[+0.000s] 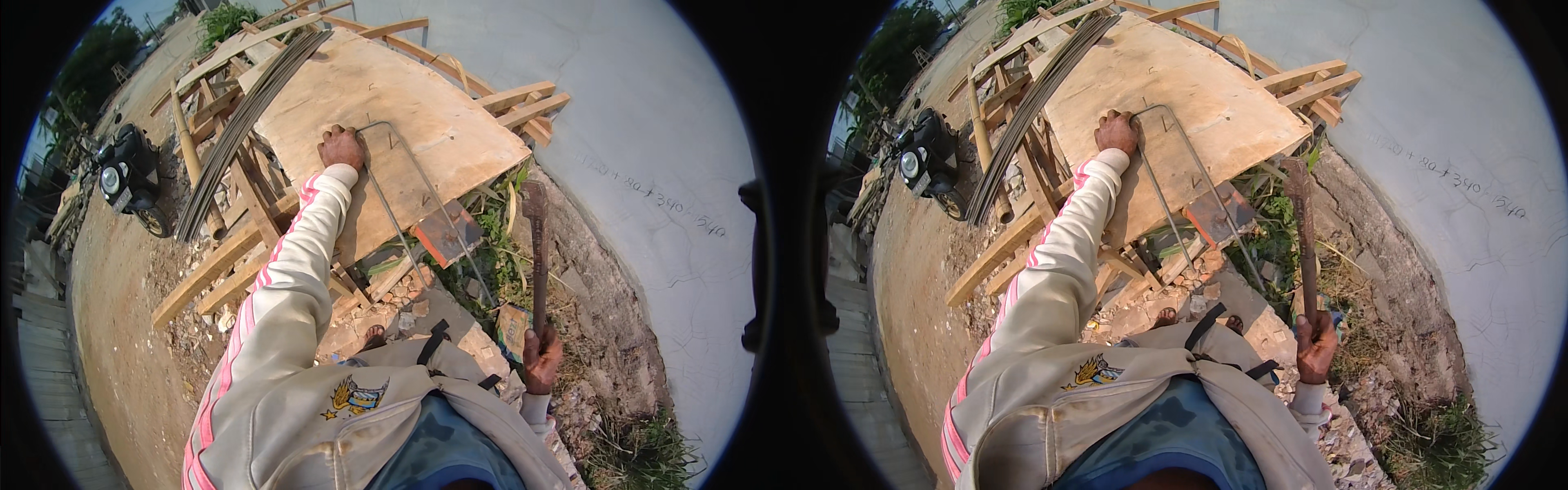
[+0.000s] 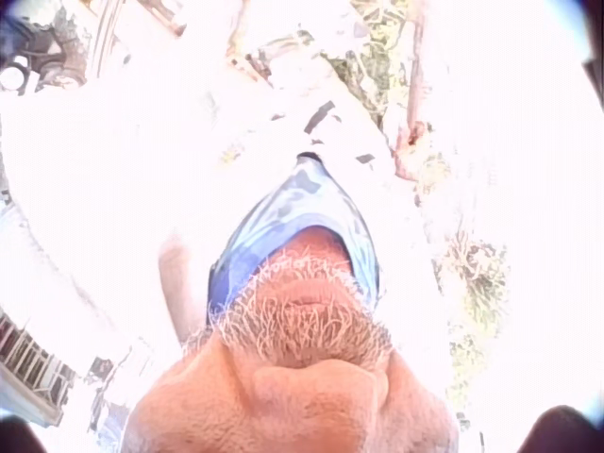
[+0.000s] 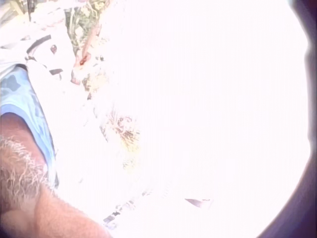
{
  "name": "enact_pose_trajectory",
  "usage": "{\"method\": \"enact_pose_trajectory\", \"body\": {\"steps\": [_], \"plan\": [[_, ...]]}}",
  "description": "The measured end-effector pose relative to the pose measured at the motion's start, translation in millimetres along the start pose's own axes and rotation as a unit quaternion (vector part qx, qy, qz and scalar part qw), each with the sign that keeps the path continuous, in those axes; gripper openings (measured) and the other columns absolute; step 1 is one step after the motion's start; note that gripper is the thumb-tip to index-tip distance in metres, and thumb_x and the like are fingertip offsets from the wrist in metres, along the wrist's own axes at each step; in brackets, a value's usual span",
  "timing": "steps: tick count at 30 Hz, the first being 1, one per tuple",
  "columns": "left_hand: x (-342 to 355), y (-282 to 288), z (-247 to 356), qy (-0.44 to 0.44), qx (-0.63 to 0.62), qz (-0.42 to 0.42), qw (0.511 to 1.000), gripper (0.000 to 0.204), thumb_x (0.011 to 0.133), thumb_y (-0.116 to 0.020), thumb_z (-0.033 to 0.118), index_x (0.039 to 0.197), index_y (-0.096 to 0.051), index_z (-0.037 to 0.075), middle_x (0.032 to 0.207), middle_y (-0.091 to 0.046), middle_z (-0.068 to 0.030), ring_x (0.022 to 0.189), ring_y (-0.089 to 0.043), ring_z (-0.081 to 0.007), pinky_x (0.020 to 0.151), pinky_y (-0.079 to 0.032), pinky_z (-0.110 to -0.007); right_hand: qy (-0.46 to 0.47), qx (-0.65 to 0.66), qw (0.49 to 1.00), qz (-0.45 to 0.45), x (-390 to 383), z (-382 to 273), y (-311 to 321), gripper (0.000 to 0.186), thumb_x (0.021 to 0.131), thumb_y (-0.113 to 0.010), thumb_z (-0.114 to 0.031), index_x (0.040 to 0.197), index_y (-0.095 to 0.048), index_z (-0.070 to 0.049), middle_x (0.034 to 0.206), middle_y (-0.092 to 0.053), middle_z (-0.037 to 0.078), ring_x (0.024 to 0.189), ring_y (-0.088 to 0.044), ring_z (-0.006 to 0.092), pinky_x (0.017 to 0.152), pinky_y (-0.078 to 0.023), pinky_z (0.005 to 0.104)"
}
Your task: The person bends thin metal rods into U-shapes using a manual bending jig and a long metal bar as a lever. They repeatedly position each rod in the jig, apply leverage to bend it, then remove and set aside the finished piece.
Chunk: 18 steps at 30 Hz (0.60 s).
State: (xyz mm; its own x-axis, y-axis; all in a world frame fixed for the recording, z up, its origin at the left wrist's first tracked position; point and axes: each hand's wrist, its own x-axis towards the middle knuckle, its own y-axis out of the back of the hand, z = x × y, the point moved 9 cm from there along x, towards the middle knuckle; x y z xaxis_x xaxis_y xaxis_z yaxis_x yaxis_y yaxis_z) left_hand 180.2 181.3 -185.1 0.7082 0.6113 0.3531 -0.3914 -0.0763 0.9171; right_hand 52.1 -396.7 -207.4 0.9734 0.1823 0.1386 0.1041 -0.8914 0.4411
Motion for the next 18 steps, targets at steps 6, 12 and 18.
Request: {"method": "enact_pose_trajectory", "body": {"steps": [6,12,18], "plan": [[-6,-6,1,0.034,0.001,0.011,0.999,0.034,0.091,-0.060,0.028,0.120,-0.071,0.016,0.123,-0.062,-0.0143,0.118,-0.056,-0.0348,0.097,-0.047,-0.050,-0.065,0.053,0.990,-0.113,20,25,-9,0.039,0.104,-0.053,-0.037,0.106,-0.061,0.001,0.075,-0.052,0.002,0.071,-0.046,0.0116,0.063,-0.039,0.0300],[13,-15,8,0.063,-0.025,0.012,0.998,0.032,0.088,-0.061,0.024,0.116,-0.073,0.017,0.119,-0.066,-0.0140,0.113,-0.061,-0.0351,0.096,-0.049,-0.047,-0.042,0.004,0.985,-0.165,38,24,3,0.039,0.104,-0.053,-0.035,0.102,-0.063,0.003,0.068,-0.051,0.003,0.063,-0.046,0.0126,0.056,-0.038,0.0316],[25,-14,5,0.089,-0.045,0.017,0.995,0.022,0.087,-0.062,0.026,0.105,-0.074,0.019,0.110,-0.069,-0.0099,0.107,-0.065,-0.0314,0.092,-0.049,-0.049,-0.009,-0.068,0.985,-0.161,45,30,14,0.033,0.103,-0.055,-0.032,0.102,-0.064,0.001,0.066,-0.055,0.007,0.060,-0.051,0.0162,0.055,-0.040,0.0327]]}}
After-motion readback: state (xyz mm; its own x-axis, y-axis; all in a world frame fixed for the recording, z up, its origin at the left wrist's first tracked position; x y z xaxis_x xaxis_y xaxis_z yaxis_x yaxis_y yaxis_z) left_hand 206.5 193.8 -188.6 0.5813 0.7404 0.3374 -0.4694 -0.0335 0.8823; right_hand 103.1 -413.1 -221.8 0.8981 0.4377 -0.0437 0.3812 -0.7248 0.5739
